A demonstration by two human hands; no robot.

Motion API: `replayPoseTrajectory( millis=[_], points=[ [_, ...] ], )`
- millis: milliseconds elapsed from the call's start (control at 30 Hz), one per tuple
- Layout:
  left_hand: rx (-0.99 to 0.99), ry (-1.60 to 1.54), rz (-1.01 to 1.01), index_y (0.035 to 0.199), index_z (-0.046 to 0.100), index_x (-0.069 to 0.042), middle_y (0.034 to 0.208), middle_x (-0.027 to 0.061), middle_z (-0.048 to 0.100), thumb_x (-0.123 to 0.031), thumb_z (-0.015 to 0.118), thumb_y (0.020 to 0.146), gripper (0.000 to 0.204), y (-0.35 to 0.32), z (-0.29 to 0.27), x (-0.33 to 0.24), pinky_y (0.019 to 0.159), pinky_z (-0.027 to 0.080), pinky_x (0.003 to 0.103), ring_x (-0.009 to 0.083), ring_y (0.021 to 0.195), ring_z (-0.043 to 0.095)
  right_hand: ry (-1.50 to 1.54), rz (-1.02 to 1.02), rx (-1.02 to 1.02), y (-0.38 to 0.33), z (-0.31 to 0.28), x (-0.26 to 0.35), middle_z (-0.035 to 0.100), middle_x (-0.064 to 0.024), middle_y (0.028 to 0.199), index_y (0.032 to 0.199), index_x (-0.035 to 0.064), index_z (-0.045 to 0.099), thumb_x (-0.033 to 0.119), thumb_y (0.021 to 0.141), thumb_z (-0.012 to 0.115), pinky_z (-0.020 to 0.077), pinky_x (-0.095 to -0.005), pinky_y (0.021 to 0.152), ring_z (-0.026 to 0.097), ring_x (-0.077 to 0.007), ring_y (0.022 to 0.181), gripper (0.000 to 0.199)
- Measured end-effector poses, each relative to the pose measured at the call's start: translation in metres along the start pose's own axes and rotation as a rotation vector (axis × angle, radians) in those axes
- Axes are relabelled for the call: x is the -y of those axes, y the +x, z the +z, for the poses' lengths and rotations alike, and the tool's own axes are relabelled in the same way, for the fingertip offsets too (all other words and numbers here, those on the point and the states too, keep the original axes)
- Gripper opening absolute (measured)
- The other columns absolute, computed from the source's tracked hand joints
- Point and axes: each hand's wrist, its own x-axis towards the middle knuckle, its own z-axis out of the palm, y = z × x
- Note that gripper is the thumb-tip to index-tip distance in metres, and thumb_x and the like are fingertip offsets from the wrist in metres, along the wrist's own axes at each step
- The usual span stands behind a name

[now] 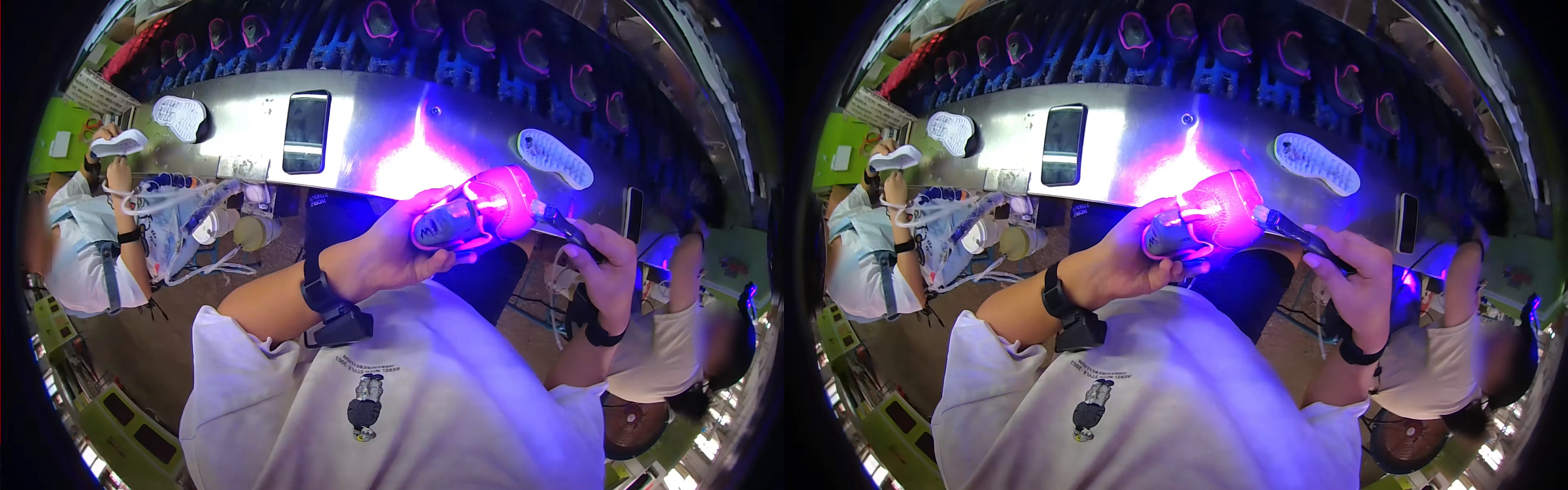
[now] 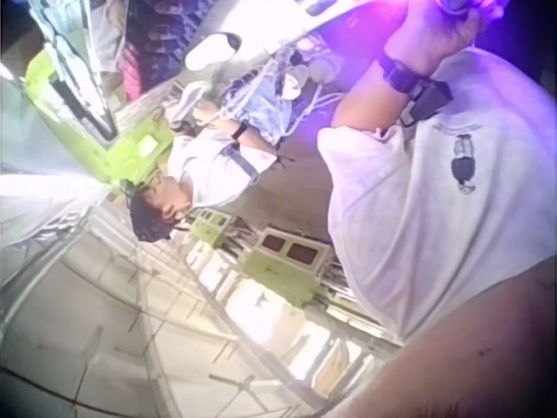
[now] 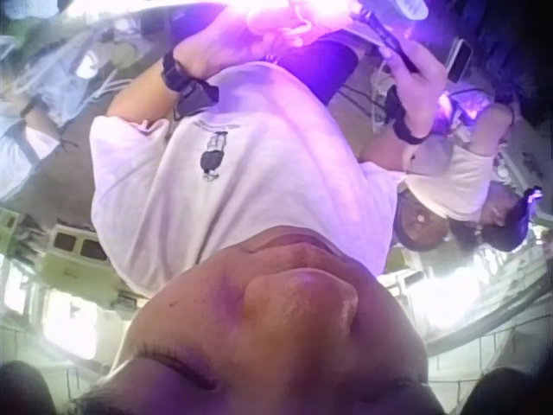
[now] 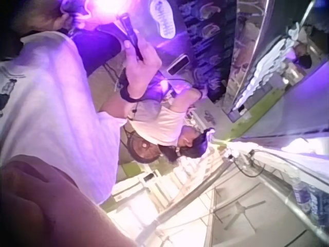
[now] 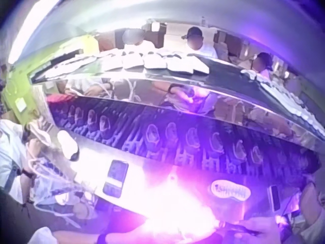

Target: The recorder is assembling shoe components on a production line, using a tool to apply pressure or glue to the shoe uppers.

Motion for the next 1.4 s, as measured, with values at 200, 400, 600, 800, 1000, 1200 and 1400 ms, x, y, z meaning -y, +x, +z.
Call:
replayPoseTrajectory(
  millis=[200, 400, 600, 800, 1000, 1200, 1400],
  points=[
    [0.070, -0.233, -0.149, 0.144, 0.039, -0.001, 0.119, 0.0382, 0.051, -0.055, 0.052, 0.097, 0.073, -0.001, 0.005, 0.004, 0.061, 0.067, 0.032, 0.0436, 0.095, 0.068, -0.062, -0.060, -0.075, 0.006, 0.018, -0.007, 0.061, -0.0080, 0.076, 0.114, 0.0008, 0.073, 0.000, 0.075, 0.078, 0.0466, -0.0282, 0.066, 0.058, -0.0162, 0.069, 0.039],
    [0.155, -0.249, -0.135, 0.145, 0.040, -0.003, 0.121, 0.0415, 0.049, -0.057, 0.051, 0.097, 0.073, 0.002, -0.007, 0.021, 0.060, 0.066, 0.031, 0.0451, 0.098, 0.067, -0.036, -0.157, -0.226, -0.014, 0.052, -0.027, 0.060, -0.0055, 0.076, 0.110, -0.0009, 0.073, -0.004, 0.071, 0.079, 0.0438, -0.0275, 0.062, 0.055, -0.0139, 0.066, 0.039],
    [-0.051, 0.312, 0.048, 0.141, 0.049, -0.006, 0.122, 0.0239, 0.065, -0.046, 0.055, 0.099, 0.058, -0.001, 0.030, 0.025, 0.085, 0.061, 0.043, 0.0308, 0.100, 0.071, 0.095, -0.045, -0.281, -0.047, 0.067, -0.071, 0.072, -0.0112, 0.091, 0.115, -0.0023, 0.071, 0.000, 0.081, 0.076, 0.0522, -0.0286, 0.075, 0.066, -0.0142, 0.080, 0.035],
    [0.078, 0.925, 0.275, 0.146, 0.043, -0.003, 0.133, 0.0132, 0.061, -0.010, 0.070, 0.089, 0.063, 0.024, 0.042, -0.007, 0.105, 0.050, 0.041, 0.0256, 0.120, 0.064, 0.080, 0.213, -0.382, -0.016, 0.072, -0.056, 0.075, -0.0159, 0.104, 0.120, -0.0025, 0.069, 0.005, 0.087, 0.074, 0.0533, -0.0301, 0.084, 0.070, -0.0162, 0.091, 0.033],
    [-0.081, 1.383, 0.783, 0.151, 0.035, -0.003, 0.136, 0.0109, 0.058, -0.007, 0.080, 0.080, 0.084, 0.011, 0.062, -0.072, 0.107, 0.047, 0.038, 0.0215, 0.126, 0.056, 0.196, 0.087, -0.141, -0.042, 0.090, -0.065, 0.073, -0.0166, 0.112, 0.126, -0.0020, 0.066, 0.001, 0.085, 0.072, 0.0507, -0.0327, 0.096, 0.069, -0.0213, 0.106, 0.042],
    [-1.207, 1.852, 1.271, 0.129, 0.050, 0.005, 0.115, 0.0226, 0.068, -0.046, 0.087, 0.071, 0.086, -0.031, 0.103, -0.225, 0.091, 0.055, 0.040, 0.0321, 0.106, 0.069, 0.483, 0.498, -0.221, -0.071, 0.067, -0.104, 0.067, -0.0075, 0.109, 0.142, -0.0032, 0.052, -0.002, 0.094, 0.061, 0.0489, -0.0215, 0.071, 0.060, -0.0090, 0.080, 0.048],
    [-1.724, 1.891, 1.303, 0.132, 0.053, 0.003, 0.118, 0.0253, 0.069, -0.053, 0.078, 0.077, 0.082, -0.082, 0.120, -0.370, 0.092, 0.056, 0.043, 0.0392, 0.109, 0.069, 0.395, 0.492, -0.414, -0.080, 0.059, -0.143, 0.064, -0.0041, 0.081, 0.146, 0.0025, 0.049, 0.000, 0.097, 0.056, 0.0325, -0.0198, 0.045, 0.047, -0.0032, 0.052, 0.050]
  ],
)
